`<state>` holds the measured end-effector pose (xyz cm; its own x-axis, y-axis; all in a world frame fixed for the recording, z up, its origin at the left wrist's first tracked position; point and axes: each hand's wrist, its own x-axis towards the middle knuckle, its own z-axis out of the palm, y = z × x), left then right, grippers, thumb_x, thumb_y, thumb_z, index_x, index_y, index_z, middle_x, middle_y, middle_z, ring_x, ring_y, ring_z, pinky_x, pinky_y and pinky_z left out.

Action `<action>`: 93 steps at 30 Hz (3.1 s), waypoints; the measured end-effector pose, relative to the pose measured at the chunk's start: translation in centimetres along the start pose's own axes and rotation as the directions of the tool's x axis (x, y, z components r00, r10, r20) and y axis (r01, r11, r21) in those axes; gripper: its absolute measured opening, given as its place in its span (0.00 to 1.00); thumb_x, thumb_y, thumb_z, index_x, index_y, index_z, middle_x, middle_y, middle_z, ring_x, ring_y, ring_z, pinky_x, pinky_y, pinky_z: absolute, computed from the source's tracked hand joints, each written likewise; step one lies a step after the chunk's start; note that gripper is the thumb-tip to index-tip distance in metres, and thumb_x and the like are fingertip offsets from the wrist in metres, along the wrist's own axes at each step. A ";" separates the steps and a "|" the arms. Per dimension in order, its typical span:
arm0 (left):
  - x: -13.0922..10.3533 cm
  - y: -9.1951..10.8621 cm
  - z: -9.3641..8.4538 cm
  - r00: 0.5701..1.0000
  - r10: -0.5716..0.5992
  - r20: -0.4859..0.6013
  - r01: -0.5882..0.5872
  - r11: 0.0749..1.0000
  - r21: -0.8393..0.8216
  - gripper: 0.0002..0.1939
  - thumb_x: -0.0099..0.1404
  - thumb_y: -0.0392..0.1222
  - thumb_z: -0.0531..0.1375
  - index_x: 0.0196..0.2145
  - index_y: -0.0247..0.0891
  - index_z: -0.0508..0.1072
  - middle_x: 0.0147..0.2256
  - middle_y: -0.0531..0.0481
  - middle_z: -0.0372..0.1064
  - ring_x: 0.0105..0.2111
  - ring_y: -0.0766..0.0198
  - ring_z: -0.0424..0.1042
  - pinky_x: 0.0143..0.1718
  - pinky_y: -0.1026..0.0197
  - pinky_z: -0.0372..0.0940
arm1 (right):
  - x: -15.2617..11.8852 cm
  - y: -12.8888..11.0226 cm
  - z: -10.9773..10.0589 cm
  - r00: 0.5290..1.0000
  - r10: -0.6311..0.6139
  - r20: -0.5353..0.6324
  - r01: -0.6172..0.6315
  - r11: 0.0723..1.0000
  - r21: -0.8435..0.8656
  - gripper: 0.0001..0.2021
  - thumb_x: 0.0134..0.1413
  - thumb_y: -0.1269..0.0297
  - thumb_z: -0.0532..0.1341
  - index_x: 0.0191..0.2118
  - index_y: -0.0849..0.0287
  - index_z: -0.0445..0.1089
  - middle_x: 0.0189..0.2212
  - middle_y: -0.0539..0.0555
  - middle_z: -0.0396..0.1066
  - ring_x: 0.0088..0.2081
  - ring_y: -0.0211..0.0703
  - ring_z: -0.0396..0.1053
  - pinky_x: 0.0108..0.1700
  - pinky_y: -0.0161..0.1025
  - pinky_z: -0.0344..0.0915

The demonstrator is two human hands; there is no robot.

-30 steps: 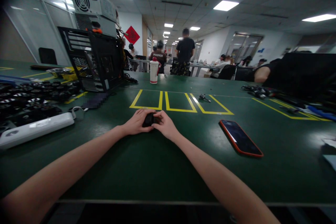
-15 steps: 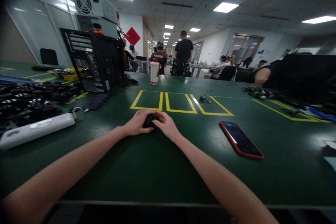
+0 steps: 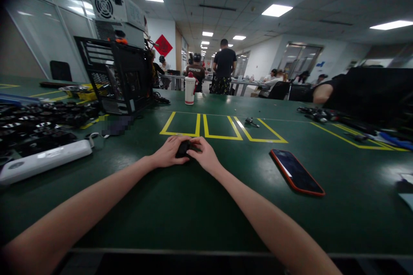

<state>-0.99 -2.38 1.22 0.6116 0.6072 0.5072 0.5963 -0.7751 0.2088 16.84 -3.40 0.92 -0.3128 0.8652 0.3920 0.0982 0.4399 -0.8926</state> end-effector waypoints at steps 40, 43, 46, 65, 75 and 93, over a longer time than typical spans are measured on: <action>0.2 -0.3 0.5 0.999 -0.042 -0.003 0.042 0.999 0.003 0.32 0.52 0.52 0.57 0.52 0.40 0.52 0.49 0.44 0.59 0.50 0.54 0.57 0.53 0.50 0.46 | -0.1 0.7 -0.5 0.995 0.097 0.003 -0.097 0.995 -0.033 0.16 0.43 0.69 0.59 0.42 0.59 0.64 0.41 0.54 0.67 0.43 0.40 0.66 0.50 0.43 0.60; 0.8 -0.7 0.9 0.995 -0.099 0.007 0.100 0.994 -0.033 0.29 0.53 0.53 0.55 0.50 0.40 0.54 0.49 0.44 0.59 0.50 0.53 0.57 0.53 0.48 0.47 | 0.3 1.3 -1.0 0.993 0.112 -0.026 -0.114 0.989 -0.091 0.14 0.45 0.69 0.57 0.42 0.59 0.65 0.40 0.54 0.68 0.44 0.40 0.66 0.51 0.44 0.59; 1.6 -1.7 1.6 0.979 -0.196 0.051 0.201 0.973 -0.115 0.28 0.55 0.55 0.53 0.50 0.40 0.54 0.47 0.45 0.61 0.48 0.53 0.60 0.50 0.47 0.51 | 0.5 1.6 -1.5 0.992 0.104 -0.077 -0.120 0.963 -0.241 0.14 0.46 0.69 0.57 0.42 0.57 0.65 0.42 0.54 0.67 0.45 0.43 0.64 0.52 0.47 0.56; 2.6 -2.1 2.4 0.907 -0.408 0.102 0.419 0.853 -0.313 0.34 0.57 0.57 0.50 0.55 0.35 0.47 0.47 0.39 0.50 0.44 0.54 0.61 0.45 0.52 0.59 | 0.5 1.2 -1.0 0.999 0.038 0.007 -0.030 0.884 -0.467 0.24 0.45 0.61 0.59 0.50 0.56 0.59 0.47 0.56 0.63 0.48 0.47 0.61 0.50 0.49 0.56; 2.2 -2.5 1.6 0.966 -0.236 0.110 0.260 0.867 -0.425 0.43 0.48 0.51 0.62 0.57 0.42 0.44 0.53 0.40 0.50 0.51 0.51 0.55 0.49 0.48 0.55 | 0.4 0.4 -0.9 0.997 0.077 0.011 -0.057 0.819 -0.571 0.24 0.46 0.65 0.58 0.51 0.59 0.56 0.49 0.57 0.61 0.49 0.44 0.61 0.51 0.44 0.56; 4.2 -2.3 3.3 0.944 -0.320 0.074 0.328 0.914 -0.236 0.34 0.51 0.49 0.59 0.53 0.35 0.53 0.50 0.41 0.55 0.50 0.52 0.57 0.51 0.49 0.52 | 1.0 2.4 -5.6 0.965 0.195 -0.176 -0.261 0.650 -0.714 0.23 0.48 0.63 0.56 0.51 0.64 0.57 0.48 0.60 0.61 0.50 0.45 0.60 0.51 0.44 0.56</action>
<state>1.94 2.55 0.08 0.4255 0.8345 0.3500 0.6232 -0.5507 0.5553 22.12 -0.12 0.38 -0.1166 0.9628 0.2436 0.8199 0.2318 -0.5235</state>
